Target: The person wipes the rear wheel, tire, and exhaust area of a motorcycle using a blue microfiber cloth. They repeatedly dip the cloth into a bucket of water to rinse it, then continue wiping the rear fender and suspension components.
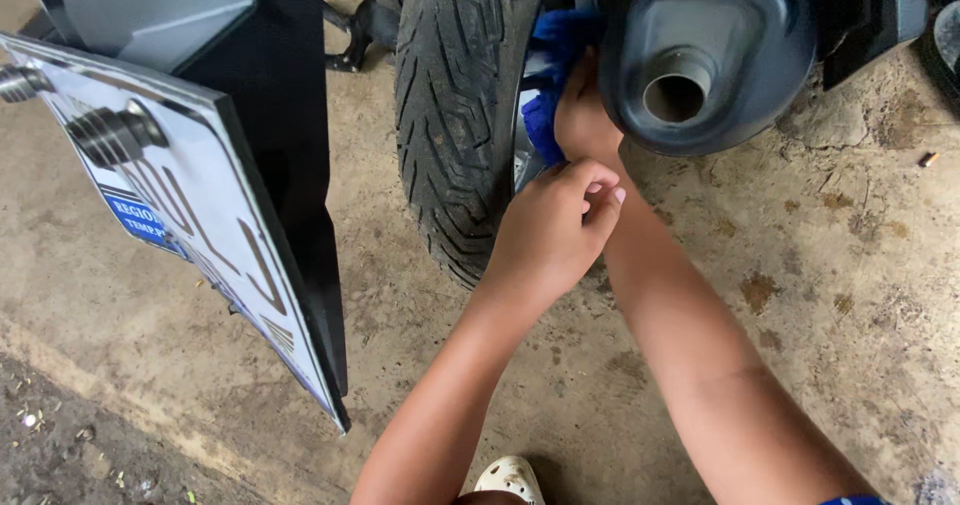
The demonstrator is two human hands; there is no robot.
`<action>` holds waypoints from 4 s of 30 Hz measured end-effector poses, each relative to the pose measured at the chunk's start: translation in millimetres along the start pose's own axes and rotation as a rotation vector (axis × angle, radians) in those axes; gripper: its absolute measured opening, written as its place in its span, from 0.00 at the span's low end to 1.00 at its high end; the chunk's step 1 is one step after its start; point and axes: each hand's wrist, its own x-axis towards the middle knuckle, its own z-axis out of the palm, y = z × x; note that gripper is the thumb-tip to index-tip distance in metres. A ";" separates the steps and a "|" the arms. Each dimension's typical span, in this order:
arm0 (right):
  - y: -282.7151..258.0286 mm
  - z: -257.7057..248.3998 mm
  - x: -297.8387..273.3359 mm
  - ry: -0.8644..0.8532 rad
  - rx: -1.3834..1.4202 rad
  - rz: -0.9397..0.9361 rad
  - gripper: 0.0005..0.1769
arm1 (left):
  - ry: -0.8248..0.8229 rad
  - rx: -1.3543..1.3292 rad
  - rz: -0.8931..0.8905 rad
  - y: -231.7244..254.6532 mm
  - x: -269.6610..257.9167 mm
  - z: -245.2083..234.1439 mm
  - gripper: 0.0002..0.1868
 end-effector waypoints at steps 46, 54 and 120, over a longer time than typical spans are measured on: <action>-73.3 -76.4 43.9 -0.133 0.514 0.128 0.21 | 0.168 -0.205 0.020 9.2 6.1 -20.9 0.12; -26.8 -89.8 -7.0 -0.264 0.584 0.245 0.22 | 0.306 -0.296 0.066 10.0 -0.2 -18.6 0.10; 56.0 -259.7 -176.3 -0.383 0.995 1.559 0.33 | -0.101 -0.537 -0.481 -98.5 -57.3 146.5 0.19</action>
